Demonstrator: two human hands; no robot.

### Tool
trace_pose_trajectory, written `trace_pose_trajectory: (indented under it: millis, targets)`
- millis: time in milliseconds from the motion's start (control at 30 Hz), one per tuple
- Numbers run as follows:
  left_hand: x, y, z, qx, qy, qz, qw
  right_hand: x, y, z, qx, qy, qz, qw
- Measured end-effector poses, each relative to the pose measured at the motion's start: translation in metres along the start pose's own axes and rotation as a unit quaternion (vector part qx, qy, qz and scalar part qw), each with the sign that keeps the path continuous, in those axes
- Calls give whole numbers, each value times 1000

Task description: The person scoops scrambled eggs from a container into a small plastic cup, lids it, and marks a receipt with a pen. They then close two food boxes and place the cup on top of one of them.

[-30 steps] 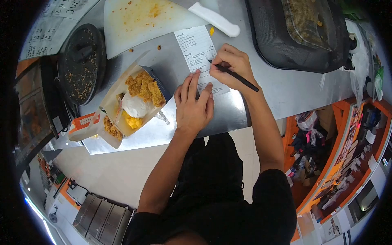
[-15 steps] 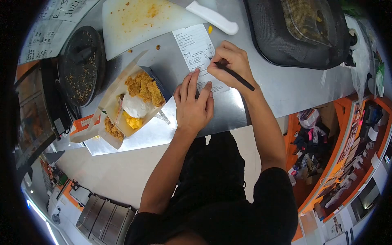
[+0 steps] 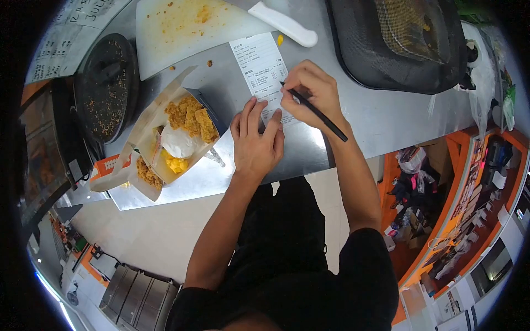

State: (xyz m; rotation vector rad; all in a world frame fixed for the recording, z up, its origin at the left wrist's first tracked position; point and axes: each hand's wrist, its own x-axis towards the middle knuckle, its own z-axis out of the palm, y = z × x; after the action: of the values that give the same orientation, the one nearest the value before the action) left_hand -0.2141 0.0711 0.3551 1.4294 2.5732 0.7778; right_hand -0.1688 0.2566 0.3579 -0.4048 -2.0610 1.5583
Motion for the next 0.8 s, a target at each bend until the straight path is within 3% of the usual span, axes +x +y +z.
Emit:
trace_pose_trajectory:
  millis: [233, 800]
  targets:
    - [-1, 0, 2, 0, 13, 3, 1000, -8, 8, 11, -68, -66, 4, 995]
    - [-2, 0, 3, 9, 19, 5, 1000, -5, 11, 15, -34, -63, 25, 997]
